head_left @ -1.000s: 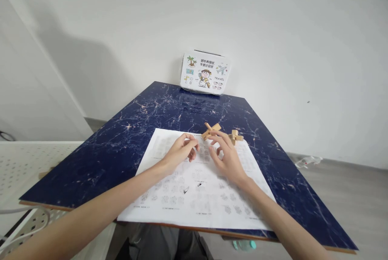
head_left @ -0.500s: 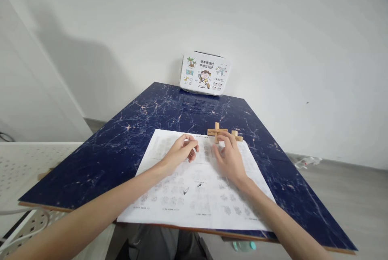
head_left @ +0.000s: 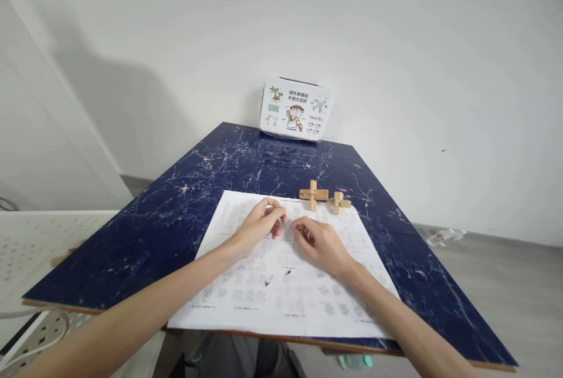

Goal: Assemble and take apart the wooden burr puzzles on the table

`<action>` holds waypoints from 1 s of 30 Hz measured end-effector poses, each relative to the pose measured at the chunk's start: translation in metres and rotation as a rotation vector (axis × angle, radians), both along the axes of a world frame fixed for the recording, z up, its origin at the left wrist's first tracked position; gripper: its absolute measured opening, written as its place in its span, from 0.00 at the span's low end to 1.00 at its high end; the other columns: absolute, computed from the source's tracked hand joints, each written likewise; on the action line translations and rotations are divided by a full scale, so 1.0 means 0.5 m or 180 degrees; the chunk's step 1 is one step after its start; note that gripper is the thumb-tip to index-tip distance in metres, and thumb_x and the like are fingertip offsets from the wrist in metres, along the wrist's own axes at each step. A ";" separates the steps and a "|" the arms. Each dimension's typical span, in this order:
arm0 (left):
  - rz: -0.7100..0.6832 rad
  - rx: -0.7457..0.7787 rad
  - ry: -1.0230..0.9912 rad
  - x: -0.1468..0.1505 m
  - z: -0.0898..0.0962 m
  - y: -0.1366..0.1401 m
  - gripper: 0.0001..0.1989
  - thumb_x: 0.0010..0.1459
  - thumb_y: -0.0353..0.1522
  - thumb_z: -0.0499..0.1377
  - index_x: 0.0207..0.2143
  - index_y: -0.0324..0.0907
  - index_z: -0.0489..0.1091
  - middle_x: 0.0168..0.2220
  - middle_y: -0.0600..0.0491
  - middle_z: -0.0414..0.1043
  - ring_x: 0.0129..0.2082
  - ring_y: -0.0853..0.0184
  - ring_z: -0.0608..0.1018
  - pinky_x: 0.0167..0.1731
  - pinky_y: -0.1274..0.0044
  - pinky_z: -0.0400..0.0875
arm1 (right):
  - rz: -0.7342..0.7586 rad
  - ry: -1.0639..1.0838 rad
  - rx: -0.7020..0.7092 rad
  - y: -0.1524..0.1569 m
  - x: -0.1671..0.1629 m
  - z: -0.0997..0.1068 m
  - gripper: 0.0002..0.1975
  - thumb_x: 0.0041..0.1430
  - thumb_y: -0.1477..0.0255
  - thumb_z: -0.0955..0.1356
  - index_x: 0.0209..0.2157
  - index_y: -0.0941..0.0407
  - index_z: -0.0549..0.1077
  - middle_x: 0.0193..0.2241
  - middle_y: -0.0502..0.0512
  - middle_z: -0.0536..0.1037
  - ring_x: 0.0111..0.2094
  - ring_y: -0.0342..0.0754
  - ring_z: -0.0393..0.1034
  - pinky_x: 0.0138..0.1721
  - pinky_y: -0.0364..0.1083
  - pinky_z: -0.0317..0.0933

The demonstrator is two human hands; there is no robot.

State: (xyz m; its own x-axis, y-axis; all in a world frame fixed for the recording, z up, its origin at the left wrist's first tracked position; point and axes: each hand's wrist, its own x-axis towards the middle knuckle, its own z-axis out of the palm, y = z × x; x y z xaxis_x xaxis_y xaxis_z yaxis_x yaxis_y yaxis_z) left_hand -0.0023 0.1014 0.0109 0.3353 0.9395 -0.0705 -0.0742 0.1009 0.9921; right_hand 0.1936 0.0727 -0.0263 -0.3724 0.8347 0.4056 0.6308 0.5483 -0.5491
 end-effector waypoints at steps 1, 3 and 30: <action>0.0000 -0.0002 0.0000 0.000 0.000 0.000 0.07 0.62 0.34 0.59 0.35 0.44 0.61 0.29 0.57 0.72 0.19 0.75 0.69 0.20 0.79 0.57 | 0.0068 -0.0026 0.0005 -0.002 -0.001 0.002 0.07 0.68 0.74 0.63 0.41 0.53 0.73 0.27 0.48 0.76 0.24 0.44 0.65 0.30 0.43 0.57; 0.0005 0.0001 0.0004 -0.001 0.000 0.000 0.08 0.62 0.35 0.59 0.34 0.44 0.61 0.29 0.57 0.72 0.19 0.75 0.69 0.21 0.79 0.58 | 0.0127 -0.0046 0.0016 -0.003 -0.002 0.003 0.07 0.68 0.74 0.63 0.41 0.53 0.73 0.27 0.49 0.76 0.23 0.44 0.64 0.29 0.43 0.56; 0.0003 0.0019 0.0014 -0.004 -0.004 0.000 0.08 0.62 0.35 0.60 0.34 0.44 0.62 0.30 0.57 0.72 0.19 0.75 0.69 0.22 0.77 0.59 | 0.0147 -0.0107 0.0045 -0.003 0.003 -0.001 0.08 0.69 0.73 0.62 0.42 0.53 0.73 0.25 0.48 0.75 0.22 0.44 0.64 0.28 0.43 0.55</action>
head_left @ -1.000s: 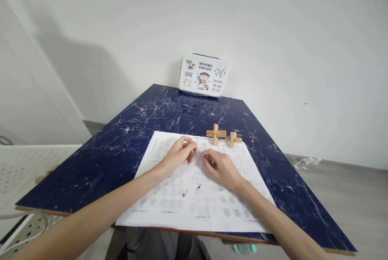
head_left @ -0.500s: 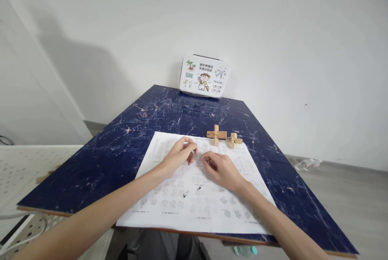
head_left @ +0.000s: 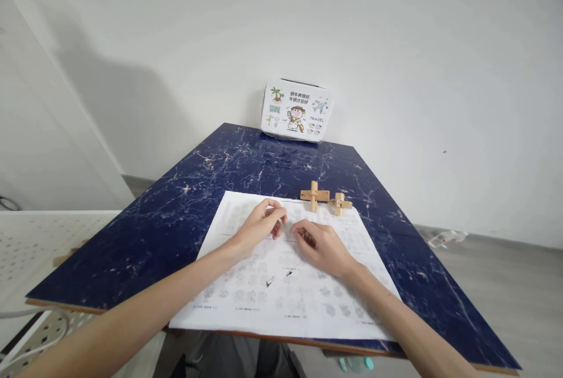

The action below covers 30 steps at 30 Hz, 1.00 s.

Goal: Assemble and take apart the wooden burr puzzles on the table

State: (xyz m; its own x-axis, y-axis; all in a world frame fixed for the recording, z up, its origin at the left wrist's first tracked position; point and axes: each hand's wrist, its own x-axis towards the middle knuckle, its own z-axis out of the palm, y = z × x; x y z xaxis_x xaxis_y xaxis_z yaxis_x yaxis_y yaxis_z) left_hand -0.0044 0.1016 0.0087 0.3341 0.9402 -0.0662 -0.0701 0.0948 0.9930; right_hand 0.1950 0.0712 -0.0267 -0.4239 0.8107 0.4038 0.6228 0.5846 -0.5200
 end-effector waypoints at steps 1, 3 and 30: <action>0.0001 -0.0003 0.0000 0.000 0.001 0.000 0.09 0.61 0.35 0.60 0.34 0.44 0.62 0.29 0.57 0.72 0.19 0.75 0.69 0.22 0.78 0.59 | -0.0001 -0.0004 0.0005 0.000 0.000 0.000 0.08 0.69 0.73 0.62 0.42 0.53 0.73 0.25 0.48 0.75 0.22 0.44 0.64 0.28 0.43 0.55; 0.0002 -0.0009 -0.0001 0.000 0.003 -0.002 0.09 0.61 0.35 0.60 0.34 0.44 0.62 0.29 0.57 0.72 0.19 0.75 0.69 0.22 0.78 0.59 | -0.0006 -0.0013 0.0006 0.000 0.000 0.000 0.08 0.68 0.73 0.62 0.42 0.53 0.73 0.25 0.49 0.76 0.22 0.45 0.65 0.28 0.43 0.55; 0.0025 -0.0051 -0.0012 0.002 0.008 -0.003 0.07 0.62 0.34 0.59 0.33 0.44 0.62 0.28 0.57 0.71 0.19 0.74 0.68 0.22 0.77 0.59 | 0.0012 -0.0033 -0.0014 0.000 0.001 0.000 0.08 0.67 0.75 0.63 0.42 0.53 0.73 0.27 0.49 0.76 0.23 0.44 0.65 0.28 0.43 0.54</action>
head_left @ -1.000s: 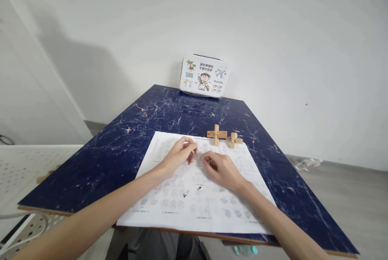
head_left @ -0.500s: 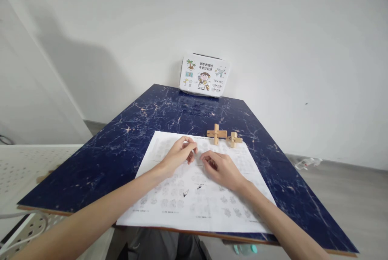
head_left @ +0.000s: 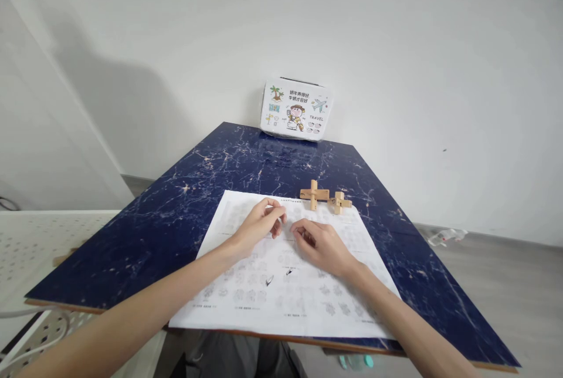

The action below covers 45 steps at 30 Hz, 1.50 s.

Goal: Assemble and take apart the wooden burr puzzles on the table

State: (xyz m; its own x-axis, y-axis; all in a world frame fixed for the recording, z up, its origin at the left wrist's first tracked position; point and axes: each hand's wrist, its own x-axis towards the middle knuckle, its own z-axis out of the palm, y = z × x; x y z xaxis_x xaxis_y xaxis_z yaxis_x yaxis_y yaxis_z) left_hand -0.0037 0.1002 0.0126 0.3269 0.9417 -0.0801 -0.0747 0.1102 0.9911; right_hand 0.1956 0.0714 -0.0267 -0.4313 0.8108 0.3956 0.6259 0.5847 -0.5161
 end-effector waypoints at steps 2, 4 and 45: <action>0.0009 0.0002 -0.0010 0.000 -0.002 0.001 0.08 0.62 0.34 0.60 0.33 0.44 0.62 0.28 0.57 0.72 0.19 0.74 0.69 0.22 0.77 0.59 | 0.0000 0.0003 -0.0006 0.000 0.000 0.001 0.08 0.67 0.75 0.63 0.42 0.53 0.73 0.27 0.49 0.77 0.23 0.44 0.65 0.29 0.43 0.54; 0.0004 -0.0001 -0.0016 -0.001 -0.004 0.003 0.08 0.62 0.34 0.60 0.33 0.44 0.62 0.29 0.57 0.72 0.19 0.74 0.69 0.22 0.77 0.59 | 0.0000 0.0001 -0.0008 0.000 0.000 0.001 0.08 0.67 0.75 0.63 0.42 0.53 0.73 0.28 0.50 0.77 0.24 0.44 0.64 0.29 0.43 0.54; 0.0075 -0.0101 -0.0018 -0.002 -0.006 0.009 0.07 0.62 0.34 0.59 0.34 0.44 0.61 0.30 0.56 0.73 0.19 0.75 0.69 0.21 0.79 0.59 | -0.2194 0.0354 0.0713 0.098 0.111 -0.061 0.20 0.64 0.65 0.64 0.55 0.55 0.72 0.62 0.68 0.64 0.65 0.63 0.57 0.63 0.63 0.56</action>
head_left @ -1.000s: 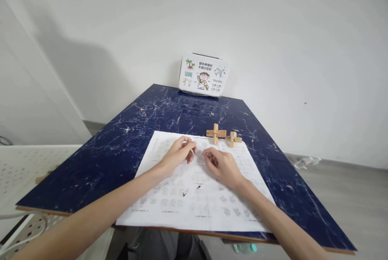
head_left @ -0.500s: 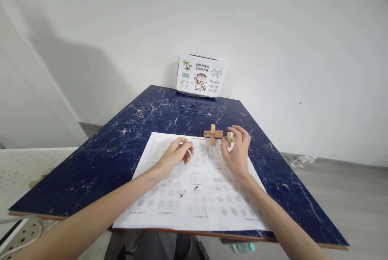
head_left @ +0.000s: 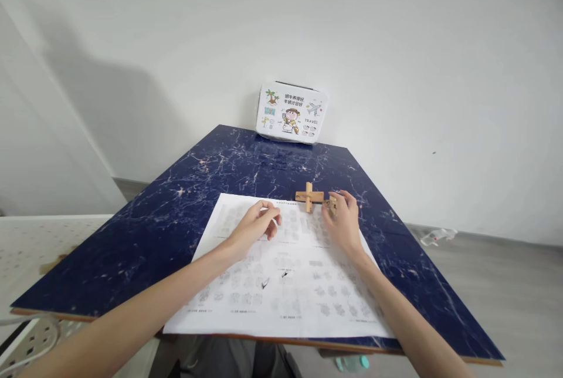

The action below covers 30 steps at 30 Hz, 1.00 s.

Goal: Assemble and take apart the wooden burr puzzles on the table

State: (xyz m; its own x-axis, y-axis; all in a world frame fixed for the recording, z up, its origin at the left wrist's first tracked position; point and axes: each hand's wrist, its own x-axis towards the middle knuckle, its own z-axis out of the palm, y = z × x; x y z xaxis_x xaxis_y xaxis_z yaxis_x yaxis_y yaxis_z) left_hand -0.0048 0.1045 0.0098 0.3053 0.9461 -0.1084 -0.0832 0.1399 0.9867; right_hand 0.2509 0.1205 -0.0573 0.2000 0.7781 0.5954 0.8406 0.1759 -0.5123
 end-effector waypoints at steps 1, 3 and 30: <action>-0.0002 0.0000 0.0002 0.000 0.000 0.000 0.07 0.62 0.34 0.59 0.34 0.44 0.61 0.30 0.56 0.72 0.19 0.75 0.69 0.21 0.79 0.59 | 0.0024 0.0032 -0.0031 0.001 0.002 -0.002 0.19 0.64 0.65 0.64 0.54 0.55 0.73 0.61 0.68 0.65 0.64 0.62 0.59 0.62 0.62 0.58; -0.0005 -0.0001 0.0010 -0.001 -0.001 0.000 0.07 0.62 0.34 0.59 0.35 0.44 0.61 0.31 0.57 0.73 0.19 0.75 0.69 0.21 0.79 0.58 | 0.0079 0.0070 -0.0087 0.003 0.005 -0.004 0.17 0.65 0.65 0.63 0.52 0.55 0.75 0.59 0.67 0.68 0.61 0.61 0.63 0.59 0.59 0.63; -0.0223 0.1545 0.0845 0.004 -0.026 -0.004 0.15 0.68 0.43 0.58 0.51 0.44 0.71 0.43 0.48 0.76 0.38 0.64 0.78 0.32 0.75 0.70 | 0.2095 0.0024 0.0374 -0.086 -0.097 0.071 0.27 0.69 0.67 0.67 0.66 0.50 0.59 0.62 0.64 0.70 0.65 0.60 0.63 0.63 0.64 0.62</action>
